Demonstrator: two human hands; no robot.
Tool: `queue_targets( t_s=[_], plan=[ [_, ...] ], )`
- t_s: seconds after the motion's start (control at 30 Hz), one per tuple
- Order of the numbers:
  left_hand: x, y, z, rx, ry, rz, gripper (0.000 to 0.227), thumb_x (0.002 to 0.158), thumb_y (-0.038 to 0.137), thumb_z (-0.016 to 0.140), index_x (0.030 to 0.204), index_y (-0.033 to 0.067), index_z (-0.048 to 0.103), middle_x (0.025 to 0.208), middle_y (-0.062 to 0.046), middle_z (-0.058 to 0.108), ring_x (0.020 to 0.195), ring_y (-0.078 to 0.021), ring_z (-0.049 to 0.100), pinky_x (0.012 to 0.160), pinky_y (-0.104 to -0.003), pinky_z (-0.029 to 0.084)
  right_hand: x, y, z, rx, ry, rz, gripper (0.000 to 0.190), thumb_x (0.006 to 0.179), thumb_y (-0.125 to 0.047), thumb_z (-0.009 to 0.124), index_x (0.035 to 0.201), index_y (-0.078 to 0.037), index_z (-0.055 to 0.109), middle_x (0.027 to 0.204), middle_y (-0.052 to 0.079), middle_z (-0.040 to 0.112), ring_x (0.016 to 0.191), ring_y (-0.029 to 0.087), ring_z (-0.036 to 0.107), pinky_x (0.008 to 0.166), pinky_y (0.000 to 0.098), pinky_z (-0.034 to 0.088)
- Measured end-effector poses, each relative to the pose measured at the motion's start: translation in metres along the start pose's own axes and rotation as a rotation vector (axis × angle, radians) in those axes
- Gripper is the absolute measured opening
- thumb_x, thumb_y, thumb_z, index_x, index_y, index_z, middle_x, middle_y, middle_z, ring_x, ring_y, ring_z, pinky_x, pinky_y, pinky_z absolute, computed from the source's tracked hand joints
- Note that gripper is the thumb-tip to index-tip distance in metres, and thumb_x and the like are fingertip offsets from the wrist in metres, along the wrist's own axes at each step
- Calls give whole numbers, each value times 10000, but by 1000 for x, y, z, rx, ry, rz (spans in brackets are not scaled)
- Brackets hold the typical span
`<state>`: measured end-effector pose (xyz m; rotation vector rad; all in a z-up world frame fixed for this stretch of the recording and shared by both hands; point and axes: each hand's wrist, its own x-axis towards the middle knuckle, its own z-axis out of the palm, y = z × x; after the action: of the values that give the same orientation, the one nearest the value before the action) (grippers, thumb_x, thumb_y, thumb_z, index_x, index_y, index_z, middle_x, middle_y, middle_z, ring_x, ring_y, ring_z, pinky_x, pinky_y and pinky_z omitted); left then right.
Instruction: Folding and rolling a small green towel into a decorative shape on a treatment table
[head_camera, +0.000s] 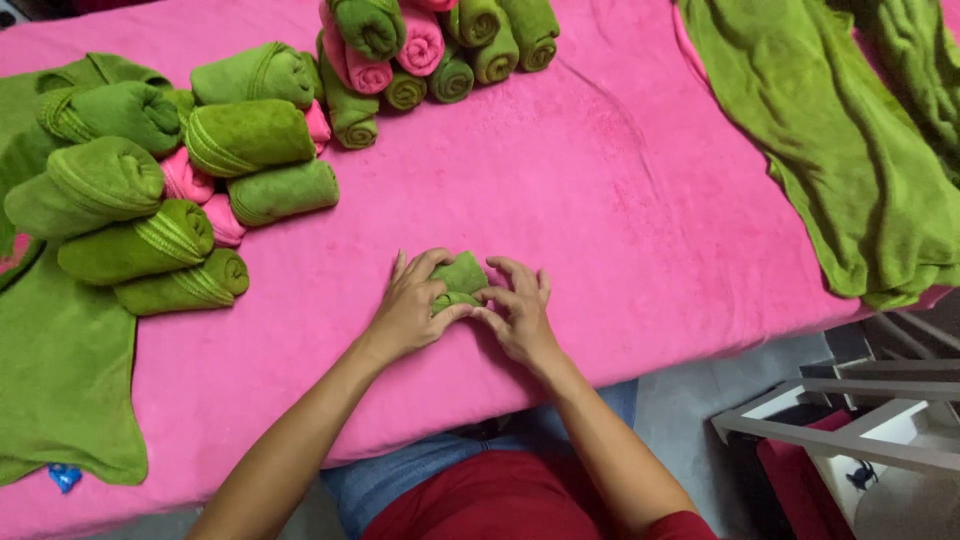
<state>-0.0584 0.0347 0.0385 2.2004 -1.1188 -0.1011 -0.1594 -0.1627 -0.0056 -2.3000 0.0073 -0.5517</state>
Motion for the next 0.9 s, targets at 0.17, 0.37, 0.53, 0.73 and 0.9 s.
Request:
queue_targets(
  t_s=[0.17, 0.37, 0.53, 0.73, 0.9],
  plan=[
    [4, 14, -5, 36, 5, -91, 475, 912, 466, 755, 820, 0, 730, 1444, -156, 556, 1428, -425, 483, 1153, -812, 231, 2, 14, -2, 181, -68, 90, 109, 917, -327, 810, 1010, -274, 790, 1391, 4, 649, 1321, 240, 599, 1157, 704, 178],
    [1, -15, 26, 136, 184, -93, 438, 1009, 433, 673, 806, 49, 734, 1344, -130, 642, 1266, -374, 636, 1149, -717, 354, 5, 15, 3, 182, 0, 116, 121, 908, -375, 831, 970, -285, 778, 1295, -50, 714, 1252, 173, 641, 1167, 609, 215],
    [10, -9, 8, -80, 191, -178, 460, 979, 435, 732, 1175, 76, 521, 1239, -191, 626, 1231, -431, 630, 1074, -622, 465, 17, 3, -2, 271, -5, 153, 413, 921, -297, 827, 1298, -224, 675, 1324, 29, 713, 1266, 233, 638, 1176, 585, 233],
    [36, 33, -45, 0, -249, -501, 1117, 631, 624, 918, 1508, 59, 519, 1414, -222, 629, 1380, -449, 538, 1139, -645, 419, 36, 9, -8, 466, -84, 167, 488, 919, -214, 814, 1384, -171, 672, 1262, 69, 735, 1241, 245, 653, 1120, 507, 356],
    [39, 37, -38, -136, -298, -493, 1201, 512, 446, 1028, 1494, -32, 529, 1426, -292, 619, 1372, -506, 540, 1163, -640, 409, 41, -3, 6, 722, -28, -21, 475, 1033, -177, 667, 1498, -95, 610, 1484, 202, 593, 1401, 339, 519, 1183, 589, 345]
  ],
)
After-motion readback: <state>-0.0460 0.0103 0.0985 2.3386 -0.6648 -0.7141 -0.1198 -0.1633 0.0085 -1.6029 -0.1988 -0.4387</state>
